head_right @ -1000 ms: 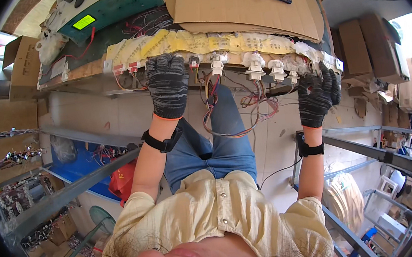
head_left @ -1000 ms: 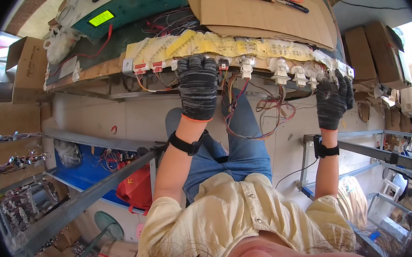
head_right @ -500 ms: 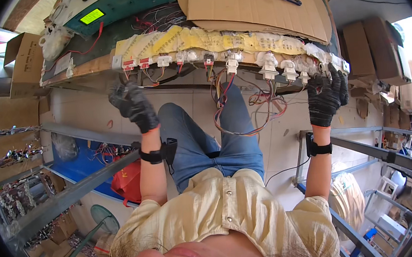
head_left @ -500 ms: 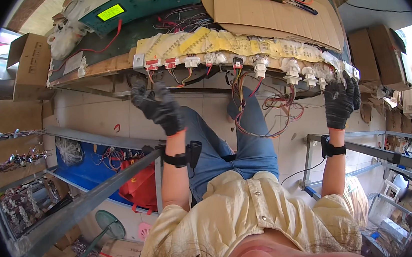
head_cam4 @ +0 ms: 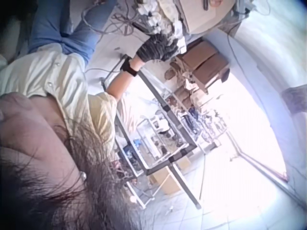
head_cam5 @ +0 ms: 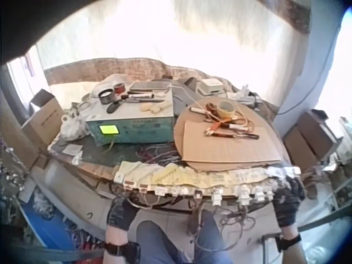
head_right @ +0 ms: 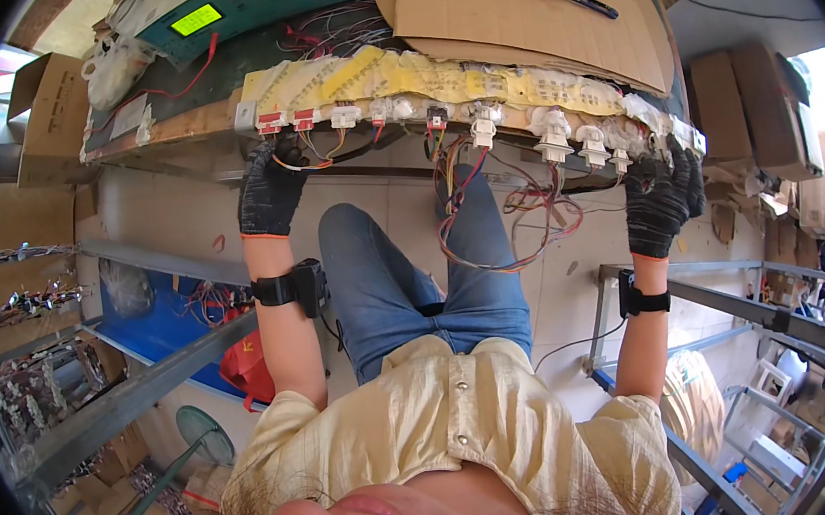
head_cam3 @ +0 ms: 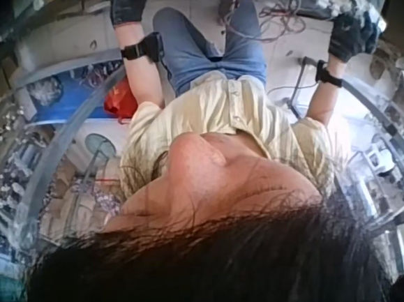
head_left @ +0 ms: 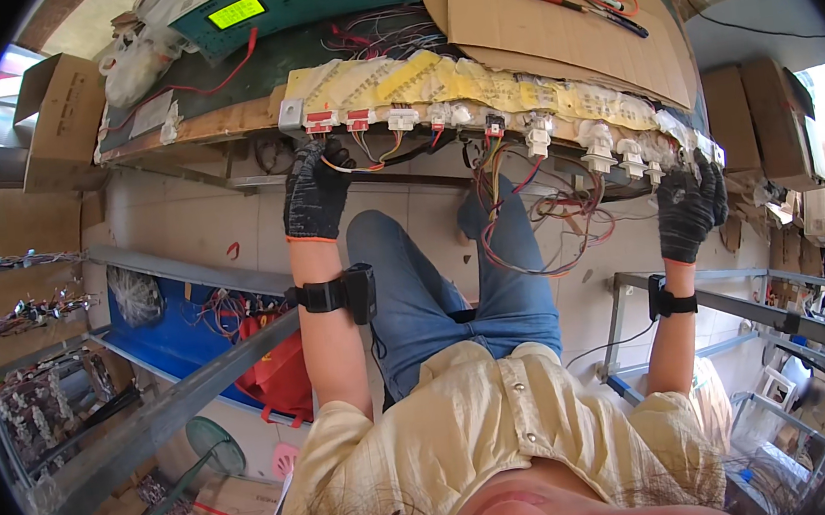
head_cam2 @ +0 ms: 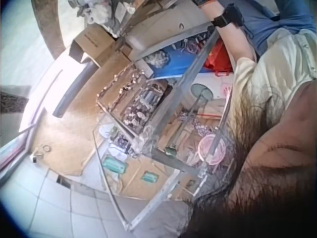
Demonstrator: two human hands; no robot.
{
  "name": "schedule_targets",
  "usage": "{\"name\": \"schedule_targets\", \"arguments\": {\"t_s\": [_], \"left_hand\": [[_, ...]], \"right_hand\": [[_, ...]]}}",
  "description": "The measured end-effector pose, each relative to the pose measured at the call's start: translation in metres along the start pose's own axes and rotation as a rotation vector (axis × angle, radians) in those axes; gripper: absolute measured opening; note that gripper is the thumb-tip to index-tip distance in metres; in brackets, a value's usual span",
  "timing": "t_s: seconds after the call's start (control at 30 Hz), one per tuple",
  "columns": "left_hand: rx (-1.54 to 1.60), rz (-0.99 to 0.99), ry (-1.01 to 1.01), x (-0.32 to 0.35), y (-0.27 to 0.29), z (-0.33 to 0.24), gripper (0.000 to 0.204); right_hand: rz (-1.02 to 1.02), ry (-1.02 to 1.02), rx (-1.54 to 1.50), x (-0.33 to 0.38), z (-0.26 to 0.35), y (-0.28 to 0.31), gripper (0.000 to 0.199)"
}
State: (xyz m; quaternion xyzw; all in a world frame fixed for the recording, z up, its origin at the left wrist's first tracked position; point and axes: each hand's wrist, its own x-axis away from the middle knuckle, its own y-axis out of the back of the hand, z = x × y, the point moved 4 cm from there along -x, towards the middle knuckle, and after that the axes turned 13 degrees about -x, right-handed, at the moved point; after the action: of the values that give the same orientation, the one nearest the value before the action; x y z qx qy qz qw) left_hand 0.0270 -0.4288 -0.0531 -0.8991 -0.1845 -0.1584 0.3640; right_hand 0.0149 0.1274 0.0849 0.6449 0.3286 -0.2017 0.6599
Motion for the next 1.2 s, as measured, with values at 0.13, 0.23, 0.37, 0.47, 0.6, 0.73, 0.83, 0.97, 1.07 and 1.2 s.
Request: {"name": "schedule_targets", "arguments": {"t_s": [0.13, 0.23, 0.37, 0.47, 0.6, 0.73, 0.83, 0.97, 1.07, 1.2], "left_hand": [[-0.101, -0.034, -0.022, 0.007, -0.004, -0.006, 0.017], [-0.194, -0.039, -0.064, 0.009, -0.007, -0.013, 0.014], [-0.313, -0.055, -0.160, 0.012, -0.012, -0.013, 0.013], [-0.295, 0.036, -0.266, 0.005, -0.004, -0.007, 0.014], [-0.265, -0.083, -0.095, 0.020, -0.020, -0.016, 0.015], [-0.510, -0.100, -0.250, 0.016, -0.017, -0.022, 0.015], [-0.347, -0.124, -0.265, 0.014, -0.016, -0.020, 0.014], [-0.227, -0.022, -0.261, 0.011, -0.017, -0.023, 0.012], [-0.180, 0.009, -0.259, 0.014, -0.024, -0.024, 0.012], [-0.339, -0.077, -0.297, 0.015, -0.028, -0.022, 0.013]], "right_hand": [[-0.017, 0.025, -0.032, -0.002, 0.002, 0.001, 0.020], [-0.027, 0.037, -0.031, -0.003, 0.004, 0.002, 0.019], [-0.011, 0.004, -0.018, -0.002, 0.003, 0.001, 0.018], [-0.015, 0.001, -0.013, -0.002, 0.003, -0.001, 0.019], [-0.008, -0.022, -0.044, 0.006, -0.008, -0.006, 0.052], [-0.030, 0.016, -0.040, 0.006, -0.009, -0.007, 0.050], [-0.034, 0.034, -0.030, 0.007, -0.009, -0.008, 0.048], [-0.007, -0.012, -0.027, 0.006, -0.007, -0.007, 0.036], [0.010, -0.043, -0.034, 0.007, -0.007, -0.009, 0.033], [0.013, -0.039, -0.018, 0.006, -0.011, -0.009, 0.040]]}}
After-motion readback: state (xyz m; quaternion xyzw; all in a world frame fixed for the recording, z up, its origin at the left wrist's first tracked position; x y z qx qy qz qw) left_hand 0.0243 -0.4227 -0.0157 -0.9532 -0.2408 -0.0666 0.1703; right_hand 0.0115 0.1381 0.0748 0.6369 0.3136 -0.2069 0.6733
